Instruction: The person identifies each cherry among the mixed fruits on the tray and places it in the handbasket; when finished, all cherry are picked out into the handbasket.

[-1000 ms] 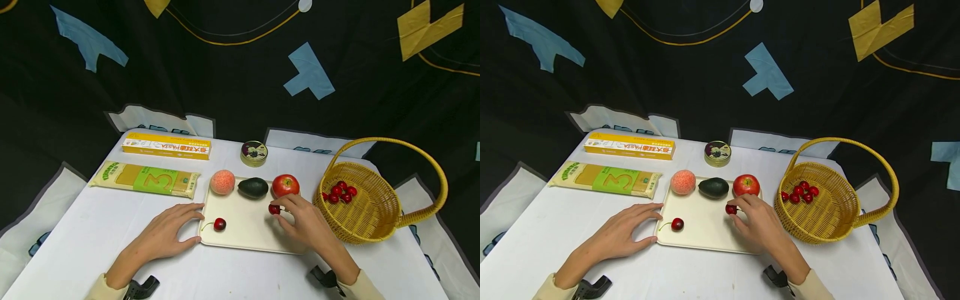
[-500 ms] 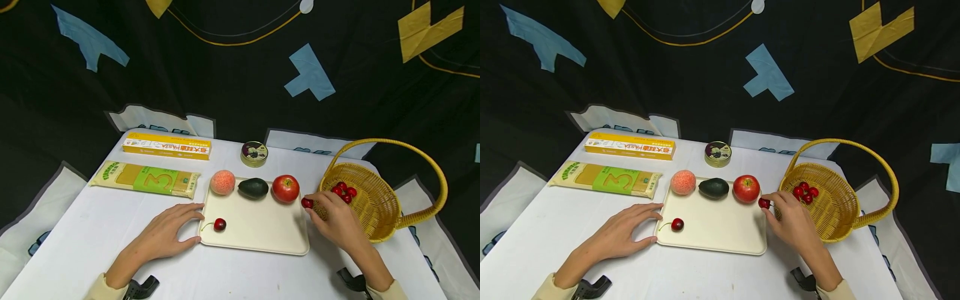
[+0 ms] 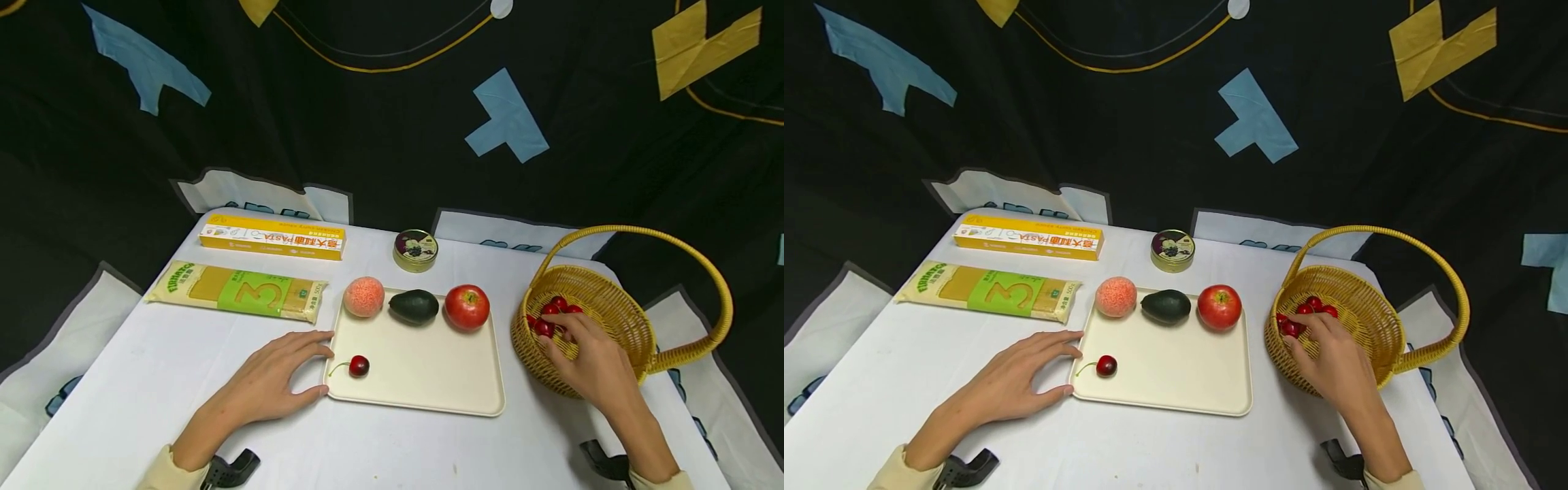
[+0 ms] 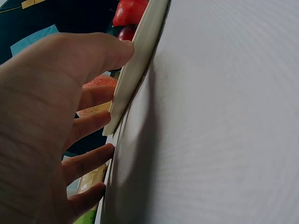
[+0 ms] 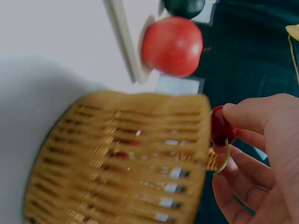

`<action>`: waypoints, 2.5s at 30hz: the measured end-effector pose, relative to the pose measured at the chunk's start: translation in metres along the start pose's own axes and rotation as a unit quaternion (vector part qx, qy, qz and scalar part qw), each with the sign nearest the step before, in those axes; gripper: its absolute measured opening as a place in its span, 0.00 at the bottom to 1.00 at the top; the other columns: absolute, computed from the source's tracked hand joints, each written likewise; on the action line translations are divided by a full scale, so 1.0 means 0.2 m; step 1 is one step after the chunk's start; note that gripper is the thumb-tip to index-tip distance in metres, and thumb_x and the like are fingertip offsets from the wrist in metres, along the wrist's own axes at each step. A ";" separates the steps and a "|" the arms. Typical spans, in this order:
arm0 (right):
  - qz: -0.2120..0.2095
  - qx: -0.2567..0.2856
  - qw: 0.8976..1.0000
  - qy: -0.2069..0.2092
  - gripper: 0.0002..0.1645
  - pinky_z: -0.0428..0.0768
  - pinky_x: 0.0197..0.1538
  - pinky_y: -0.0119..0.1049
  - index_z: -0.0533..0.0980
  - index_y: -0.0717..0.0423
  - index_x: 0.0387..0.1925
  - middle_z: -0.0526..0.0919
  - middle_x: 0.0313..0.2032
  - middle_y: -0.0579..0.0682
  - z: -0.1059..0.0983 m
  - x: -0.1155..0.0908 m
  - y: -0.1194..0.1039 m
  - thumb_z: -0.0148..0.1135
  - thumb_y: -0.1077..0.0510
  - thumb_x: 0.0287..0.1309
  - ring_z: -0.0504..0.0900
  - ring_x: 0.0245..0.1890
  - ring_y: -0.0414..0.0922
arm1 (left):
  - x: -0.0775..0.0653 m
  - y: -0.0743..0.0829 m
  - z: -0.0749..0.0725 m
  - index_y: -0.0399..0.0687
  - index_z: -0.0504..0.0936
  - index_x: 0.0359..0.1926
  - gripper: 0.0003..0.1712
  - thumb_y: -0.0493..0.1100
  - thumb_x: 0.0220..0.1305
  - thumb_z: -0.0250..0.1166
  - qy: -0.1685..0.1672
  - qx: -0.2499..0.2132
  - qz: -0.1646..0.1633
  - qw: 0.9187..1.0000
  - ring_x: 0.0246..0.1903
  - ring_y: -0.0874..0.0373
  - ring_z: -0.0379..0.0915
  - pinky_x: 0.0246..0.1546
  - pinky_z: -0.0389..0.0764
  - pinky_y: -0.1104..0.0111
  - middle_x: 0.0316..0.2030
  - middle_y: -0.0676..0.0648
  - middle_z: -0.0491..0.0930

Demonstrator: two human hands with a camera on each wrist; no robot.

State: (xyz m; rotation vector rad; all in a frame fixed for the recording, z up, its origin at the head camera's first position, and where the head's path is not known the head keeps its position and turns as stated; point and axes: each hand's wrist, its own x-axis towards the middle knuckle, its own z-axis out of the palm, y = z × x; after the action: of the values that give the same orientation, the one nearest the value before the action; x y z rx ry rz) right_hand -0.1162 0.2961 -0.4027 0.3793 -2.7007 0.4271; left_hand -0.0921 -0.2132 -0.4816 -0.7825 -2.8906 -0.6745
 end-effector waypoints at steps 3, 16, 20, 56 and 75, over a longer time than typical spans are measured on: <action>0.003 -0.007 1.000 -0.002 0.27 0.70 0.19 0.29 0.85 0.55 0.56 0.85 0.45 0.61 0.00 -0.01 0.05 0.82 0.64 0.52 0.78 0.32 0.49 | 0.00 0.00 0.00 0.61 0.85 0.58 0.27 0.61 0.61 0.78 0.004 0.000 0.001 1.000 0.73 0.50 0.71 0.72 0.74 0.46 0.74 0.54 0.75; 0.027 -0.032 0.998 -0.036 0.26 0.87 0.32 0.58 0.84 0.62 0.55 0.84 0.50 0.69 0.02 0.00 0.21 0.82 0.62 0.55 0.84 0.39 0.64 | -0.01 -0.01 0.00 0.62 0.85 0.59 0.27 0.61 0.61 0.78 0.006 0.001 0.004 1.000 0.73 0.50 0.71 0.72 0.74 0.46 0.75 0.55 0.74; 0.044 -0.035 0.996 -0.069 0.25 0.87 0.33 0.58 0.83 0.62 0.55 0.84 0.50 0.70 0.05 0.01 0.24 0.81 0.60 0.58 0.84 0.36 0.60 | -0.01 -0.01 0.00 0.62 0.85 0.59 0.27 0.61 0.61 0.79 0.009 -0.001 0.005 1.000 0.73 0.50 0.71 0.72 0.75 0.46 0.74 0.54 0.74; 0.066 0.006 0.983 -0.174 0.27 0.90 0.45 0.59 0.80 0.67 0.57 0.85 0.42 0.63 0.09 0.08 0.42 0.79 0.59 0.61 0.82 0.38 0.55 | 0.00 0.00 0.00 0.62 0.85 0.60 0.28 0.61 0.62 0.78 -0.003 -0.002 -0.006 1.000 0.74 0.51 0.70 0.73 0.73 0.46 0.75 0.55 0.73; 0.012 0.012 0.999 -0.048 0.29 0.89 0.45 0.64 0.81 0.63 0.59 0.86 0.51 0.65 0.07 0.11 0.20 0.82 0.59 0.58 0.86 0.46 0.62 | -0.01 0.00 0.00 0.62 0.85 0.59 0.27 0.61 0.62 0.78 0.002 0.002 0.000 1.000 0.74 0.51 0.70 0.73 0.74 0.47 0.75 0.55 0.74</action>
State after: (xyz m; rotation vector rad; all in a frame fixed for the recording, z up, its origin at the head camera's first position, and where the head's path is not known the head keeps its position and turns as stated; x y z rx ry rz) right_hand -0.1532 0.3233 -0.4153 0.3842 -2.7979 0.4594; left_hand -0.0900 -0.2150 -0.4824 -0.7792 -2.8875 -0.6702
